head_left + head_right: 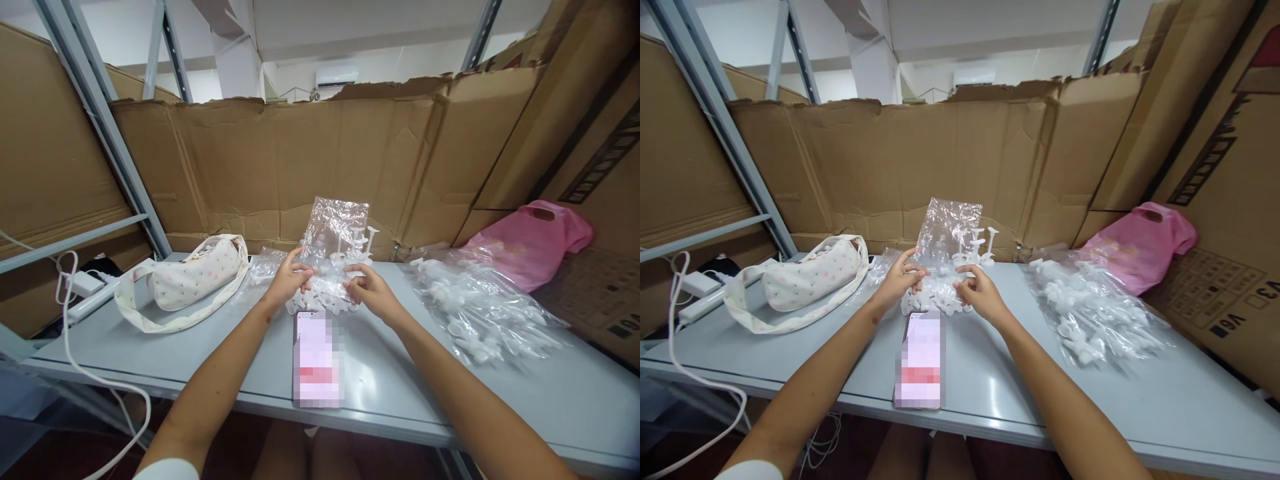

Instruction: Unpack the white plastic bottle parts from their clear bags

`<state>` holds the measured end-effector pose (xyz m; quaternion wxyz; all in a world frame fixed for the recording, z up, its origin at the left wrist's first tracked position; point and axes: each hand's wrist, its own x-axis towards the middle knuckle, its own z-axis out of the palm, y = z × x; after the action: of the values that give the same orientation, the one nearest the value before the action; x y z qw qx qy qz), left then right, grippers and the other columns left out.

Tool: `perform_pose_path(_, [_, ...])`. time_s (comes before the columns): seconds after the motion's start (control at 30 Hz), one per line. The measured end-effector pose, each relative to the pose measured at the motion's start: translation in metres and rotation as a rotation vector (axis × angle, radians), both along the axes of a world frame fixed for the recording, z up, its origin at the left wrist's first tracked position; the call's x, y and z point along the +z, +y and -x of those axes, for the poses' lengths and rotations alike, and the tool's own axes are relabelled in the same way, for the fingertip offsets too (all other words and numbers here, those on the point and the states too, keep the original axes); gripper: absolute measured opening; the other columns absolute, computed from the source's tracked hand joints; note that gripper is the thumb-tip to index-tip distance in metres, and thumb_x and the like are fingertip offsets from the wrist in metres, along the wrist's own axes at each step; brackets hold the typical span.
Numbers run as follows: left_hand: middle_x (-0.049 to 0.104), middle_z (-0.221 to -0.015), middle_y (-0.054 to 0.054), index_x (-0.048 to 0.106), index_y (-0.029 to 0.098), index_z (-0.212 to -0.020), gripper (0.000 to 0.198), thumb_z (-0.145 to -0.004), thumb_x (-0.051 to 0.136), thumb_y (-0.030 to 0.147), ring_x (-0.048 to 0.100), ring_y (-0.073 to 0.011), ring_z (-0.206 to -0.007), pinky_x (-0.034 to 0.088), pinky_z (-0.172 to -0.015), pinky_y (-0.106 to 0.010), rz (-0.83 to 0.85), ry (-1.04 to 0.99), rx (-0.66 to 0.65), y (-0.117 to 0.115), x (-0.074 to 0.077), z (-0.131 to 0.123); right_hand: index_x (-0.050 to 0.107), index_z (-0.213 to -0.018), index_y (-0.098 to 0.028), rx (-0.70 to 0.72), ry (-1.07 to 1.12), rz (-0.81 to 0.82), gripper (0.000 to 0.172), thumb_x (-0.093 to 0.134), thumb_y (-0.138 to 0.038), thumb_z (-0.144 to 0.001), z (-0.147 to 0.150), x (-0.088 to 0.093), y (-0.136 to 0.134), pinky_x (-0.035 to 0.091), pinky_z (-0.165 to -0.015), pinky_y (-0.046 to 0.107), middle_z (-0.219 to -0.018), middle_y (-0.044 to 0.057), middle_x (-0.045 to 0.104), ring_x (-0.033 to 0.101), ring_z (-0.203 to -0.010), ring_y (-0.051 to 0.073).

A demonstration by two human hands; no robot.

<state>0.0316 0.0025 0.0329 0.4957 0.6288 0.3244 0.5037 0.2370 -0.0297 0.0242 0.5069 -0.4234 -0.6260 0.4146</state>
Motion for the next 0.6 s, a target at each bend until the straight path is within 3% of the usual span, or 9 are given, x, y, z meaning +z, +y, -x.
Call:
perform_pose_path(0.1, [0.062, -0.085, -0.002, 0.031, 0.024, -0.134, 0.070, -0.074, 0.065, 0.027, 0.046, -0.0011, -0.042, 0.033, -0.040, -0.015, 0.016, 0.057, 0.018, 0.000, 0.003, 0.003, 0.049, -0.094, -0.018, -0.015, -0.006, -0.015, 0.039, 0.064, -0.045, -0.070, 0.001, -0.001, 0.002, 0.035, -0.046, 0.023, -0.047, -0.010, 0.044, 0.040, -0.043, 0.008])
perform_pose_path(0.3, [0.063, -0.098, -0.009, 0.034, 0.023, -0.135, 0.068, -0.076, 0.063, 0.038, 0.058, -0.0098, -0.058, 0.045, -0.051, -0.022, -0.011, 0.066, 0.105, 0.006, 0.009, 0.015, 0.050, -0.097, -0.019, 0.019, -0.057, -0.040, 0.038, 0.062, -0.043, -0.071, 0.004, -0.004, 0.003, 0.036, -0.047, 0.024, -0.053, -0.008, 0.048, 0.045, -0.046, 0.010])
perform_pose_path(0.47, [0.059, -0.091, -0.003, 0.033, 0.024, -0.132, 0.061, -0.077, 0.060, 0.025, 0.060, -0.0093, -0.060, 0.044, -0.051, -0.020, -0.123, 0.006, 0.309, 0.019, 0.012, 0.031, 0.051, -0.101, -0.020, 0.122, -0.156, -0.102, 0.035, 0.057, -0.045, -0.077, 0.022, -0.001, 0.008, 0.040, -0.053, 0.025, -0.061, -0.005, 0.052, 0.050, -0.051, 0.011])
perform_pose_path(0.6, [0.056, -0.080, 0.002, 0.041, 0.022, -0.121, 0.048, -0.075, 0.054, 0.015, 0.055, -0.0068, -0.056, 0.043, -0.050, -0.018, -0.246, -0.086, 0.560, 0.028, 0.016, 0.050, 0.053, -0.106, -0.018, 0.169, -0.197, -0.195, 0.044, 0.027, -0.050, -0.091, 0.042, 0.007, 0.025, 0.044, -0.058, 0.028, -0.077, 0.004, 0.061, 0.057, -0.063, 0.015])
